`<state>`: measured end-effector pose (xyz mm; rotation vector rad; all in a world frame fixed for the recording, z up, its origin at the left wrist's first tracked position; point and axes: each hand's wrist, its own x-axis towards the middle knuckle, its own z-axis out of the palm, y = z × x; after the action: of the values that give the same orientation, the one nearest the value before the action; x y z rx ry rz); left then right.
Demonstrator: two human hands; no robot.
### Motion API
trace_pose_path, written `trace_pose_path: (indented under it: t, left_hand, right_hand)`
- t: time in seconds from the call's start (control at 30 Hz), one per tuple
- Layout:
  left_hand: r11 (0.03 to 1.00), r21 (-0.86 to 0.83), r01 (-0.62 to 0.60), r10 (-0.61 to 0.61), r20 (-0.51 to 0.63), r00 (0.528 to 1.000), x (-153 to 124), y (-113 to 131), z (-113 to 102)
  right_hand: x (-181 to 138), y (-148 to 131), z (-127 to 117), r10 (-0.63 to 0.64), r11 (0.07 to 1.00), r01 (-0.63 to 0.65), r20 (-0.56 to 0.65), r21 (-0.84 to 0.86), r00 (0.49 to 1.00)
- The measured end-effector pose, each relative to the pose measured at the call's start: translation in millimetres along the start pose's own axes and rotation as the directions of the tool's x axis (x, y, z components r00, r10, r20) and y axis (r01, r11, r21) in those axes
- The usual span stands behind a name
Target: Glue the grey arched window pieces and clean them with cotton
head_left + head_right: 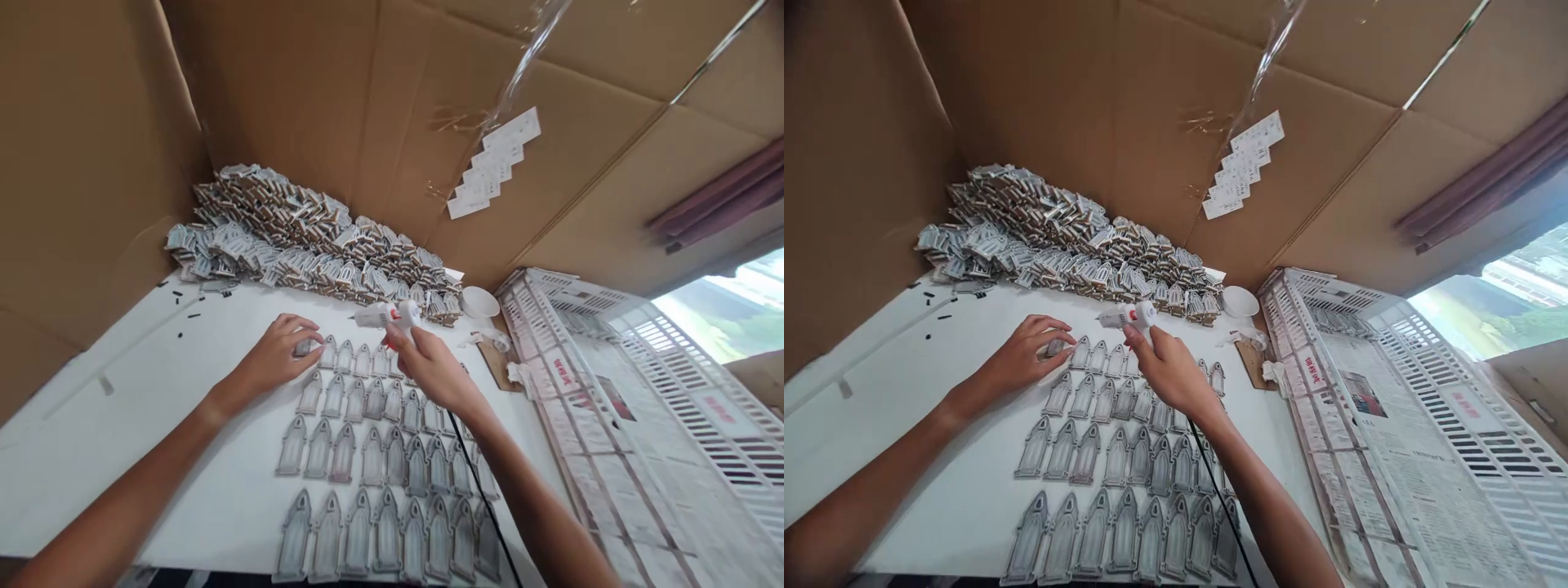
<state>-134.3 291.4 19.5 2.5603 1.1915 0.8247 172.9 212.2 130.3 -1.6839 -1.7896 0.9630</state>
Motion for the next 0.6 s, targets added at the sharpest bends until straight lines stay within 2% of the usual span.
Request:
trace_pose_path:
  t: [0.27, 0.43, 0.6]
  left_hand:
    - [0.989, -0.046, -0.142, 0.141, -0.02, 0.99, -3.6, 5.7, 0.4]
    - [0.982, -0.036, -0.185, 0.184, -0.021, 0.983, -4.7, 5.6, 2.1]
    - [0.981, -0.014, -0.195, 0.195, -0.029, 0.98, -6.2, 5.9, 3.8]
  right_hand:
    - [20.5, 0.2, 9.3, 0.048, 0.999, -0.047, 0.05, -0.019, 0.998]
    - [32.5, 3.2, 17.6, 0.045, 0.999, -0.043, 0.084, -0.033, 0.995]
    - [40.3, -1.3, 17.7, 0.027, 1.0, -0.028, 0.061, 0.008, 0.998]
